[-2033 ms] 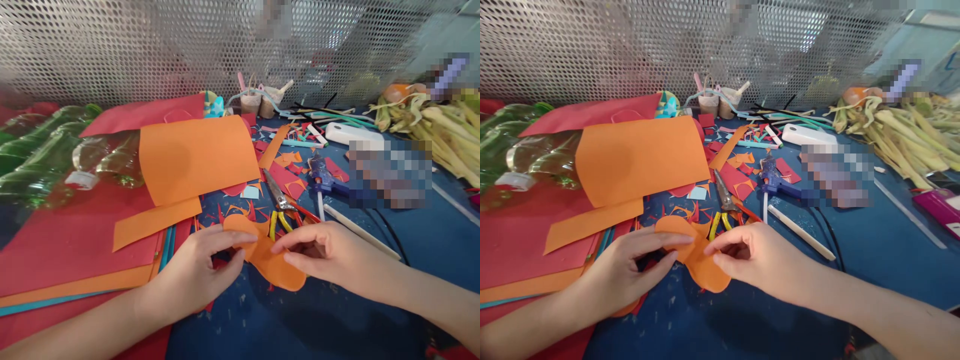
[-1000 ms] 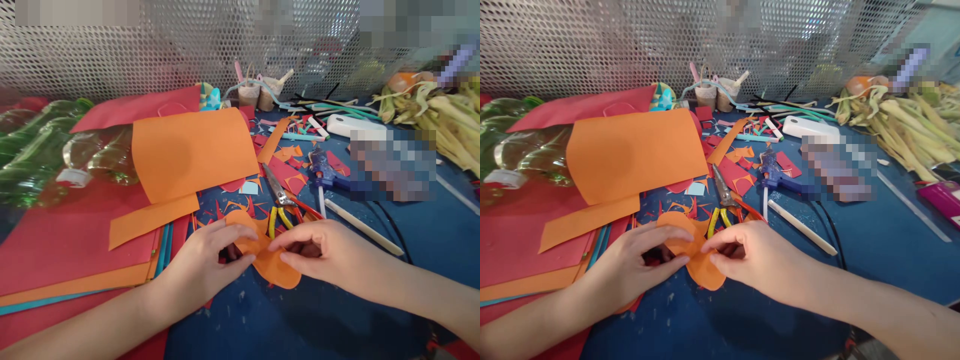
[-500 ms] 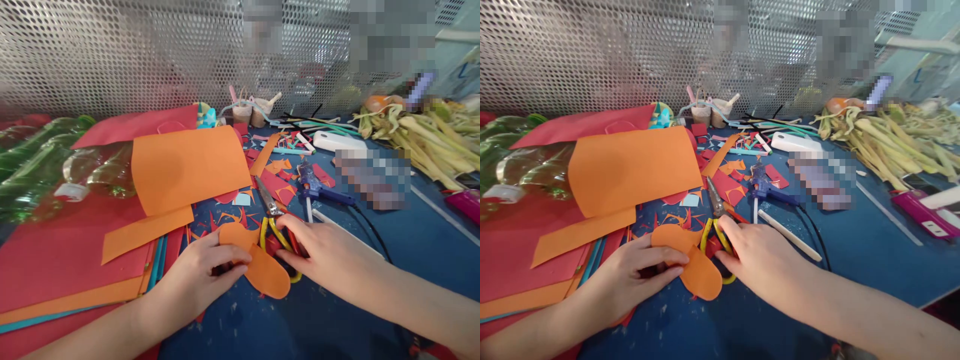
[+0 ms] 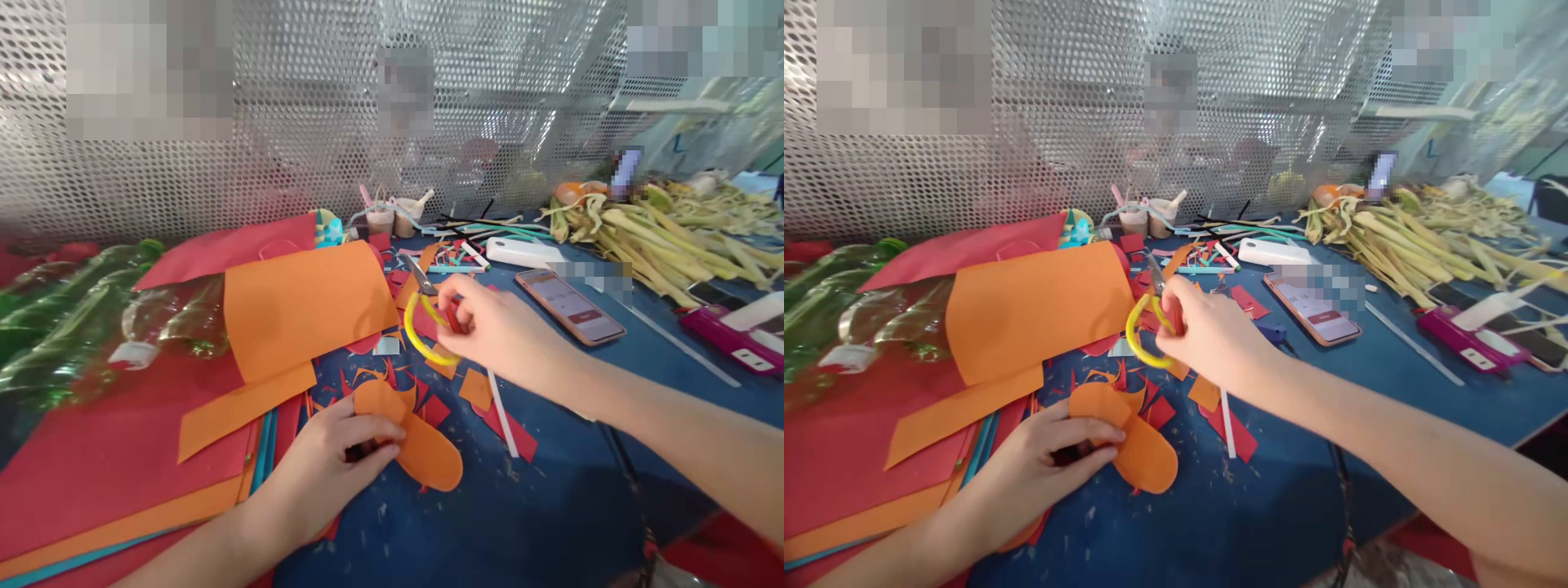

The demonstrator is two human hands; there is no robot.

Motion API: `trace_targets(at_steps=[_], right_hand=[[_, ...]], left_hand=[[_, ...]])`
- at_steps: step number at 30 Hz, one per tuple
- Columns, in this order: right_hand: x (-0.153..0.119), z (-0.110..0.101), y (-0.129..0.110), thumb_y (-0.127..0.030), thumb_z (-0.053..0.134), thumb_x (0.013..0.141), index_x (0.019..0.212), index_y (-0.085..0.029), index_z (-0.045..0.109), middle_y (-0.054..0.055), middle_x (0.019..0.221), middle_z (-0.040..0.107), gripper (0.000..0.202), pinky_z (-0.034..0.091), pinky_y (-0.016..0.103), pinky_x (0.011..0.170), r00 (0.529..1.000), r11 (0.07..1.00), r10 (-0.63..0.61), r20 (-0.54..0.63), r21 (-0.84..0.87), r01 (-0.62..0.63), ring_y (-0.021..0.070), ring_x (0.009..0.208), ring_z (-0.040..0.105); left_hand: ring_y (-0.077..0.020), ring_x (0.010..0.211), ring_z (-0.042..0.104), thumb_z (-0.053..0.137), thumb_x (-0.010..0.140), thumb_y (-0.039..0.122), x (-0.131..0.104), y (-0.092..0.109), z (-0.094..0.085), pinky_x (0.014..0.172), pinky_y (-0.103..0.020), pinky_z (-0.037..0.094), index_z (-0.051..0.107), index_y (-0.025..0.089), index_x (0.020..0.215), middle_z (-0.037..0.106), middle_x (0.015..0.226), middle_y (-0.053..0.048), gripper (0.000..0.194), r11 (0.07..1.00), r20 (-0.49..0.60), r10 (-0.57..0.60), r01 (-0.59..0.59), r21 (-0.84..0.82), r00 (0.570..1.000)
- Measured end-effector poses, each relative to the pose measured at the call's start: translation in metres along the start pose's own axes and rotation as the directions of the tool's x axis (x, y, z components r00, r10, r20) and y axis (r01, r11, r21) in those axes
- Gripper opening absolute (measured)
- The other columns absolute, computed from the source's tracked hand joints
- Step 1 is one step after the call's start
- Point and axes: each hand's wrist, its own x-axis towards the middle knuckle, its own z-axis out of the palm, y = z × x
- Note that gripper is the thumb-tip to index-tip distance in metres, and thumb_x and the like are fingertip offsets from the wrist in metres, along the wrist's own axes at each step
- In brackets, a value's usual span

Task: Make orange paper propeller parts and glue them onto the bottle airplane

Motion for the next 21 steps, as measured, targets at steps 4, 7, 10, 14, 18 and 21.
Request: trace_targets(at_steps=[4,7,10,14,18,21], right_hand=[[0.05,0.023,0.015,-0.025,0.061,0.078,0.088,-0.019,0.05,-0.001,0.068,0.058,0.016,0.032,0.025,0.055,0.999,0.998,-0.004,-0.04,-0.063,0.001,0.0146,0.058,0.052],[0.076,0.039,0.024,-0.021,0.06,0.081,0.09,-0.014,0.055,0.006,0.075,0.062,0.013,0.034,0.028,0.058,0.999,0.997,0.018,-0.041,-0.077,-0.021,0.0191,0.068,0.057],[0.08,0.041,0.025,-0.012,0.059,0.081,0.082,-0.013,0.059,0.01,0.078,0.066,0.002,0.037,0.029,0.062,1.0,0.996,-0.002,0.014,-0.092,0.003,0.0209,0.073,0.06],[0.043,0.02,0.008,-0.018,0.054,0.089,0.089,-0.014,0.062,0.009,0.086,0.069,0.009,0.041,0.029,0.07,0.994,0.99,-0.1,0.046,-0.097,0.104,0.0191,0.079,0.062],[-0.02,0.011,-0.008,-0.032,0.064,0.084,0.089,-0.017,0.064,0.002,0.08,0.067,0.016,0.044,0.024,0.062,0.897,0.947,-0.321,0.304,0.107,0.303,0.0126,0.069,0.06],[-0.059,0.022,-0.005,-0.044,0.065,0.084,0.113,-0.016,0.061,0.01,0.114,0.062,0.04,0.046,0.031,0.085,0.792,0.849,-0.518,0.324,0.076,0.524,0.0208,0.101,0.057]], left_hand=[[-0.0118,0.059,0.061,0.061,0.08,0.017,-0.002,0.0,-0.001,0.052,-0.019,0.051,0.075,0.027,0.085,0.062,0.071,0.0,0.018,0.999,0.02,-0.005,0.004,0.047,1.0],[-0.0123,0.064,0.063,0.06,0.082,0.018,-0.003,-0.003,0.0,0.055,-0.019,0.052,0.075,0.027,0.087,0.063,0.078,-0.001,0.018,0.999,0.006,0.028,-0.028,0.041,1.0],[-0.0138,0.073,0.065,0.056,0.084,0.018,-0.004,-0.005,0.001,0.061,-0.019,0.053,0.075,0.025,0.088,0.063,0.086,-0.003,0.02,0.991,-0.03,0.125,-0.124,0.044,0.992],[-0.0129,0.067,0.064,0.055,0.084,0.02,-0.003,-0.007,0.002,0.06,-0.018,0.053,0.075,0.028,0.088,0.063,0.081,-0.002,0.021,0.978,-0.098,0.203,-0.197,0.065,0.974],[-0.0107,0.053,0.06,0.058,0.081,0.022,-0.003,-0.012,0.005,0.048,-0.016,0.049,0.075,0.03,0.086,0.059,0.069,0.001,0.019,0.994,-0.081,0.1,-0.097,0.047,0.992],[-0.011,0.053,0.061,0.06,0.079,0.024,-0.003,-0.011,0.005,0.048,-0.016,0.05,0.075,0.029,0.088,0.061,0.067,0.001,0.018,0.997,-0.085,0.073,-0.072,0.022,0.994]])
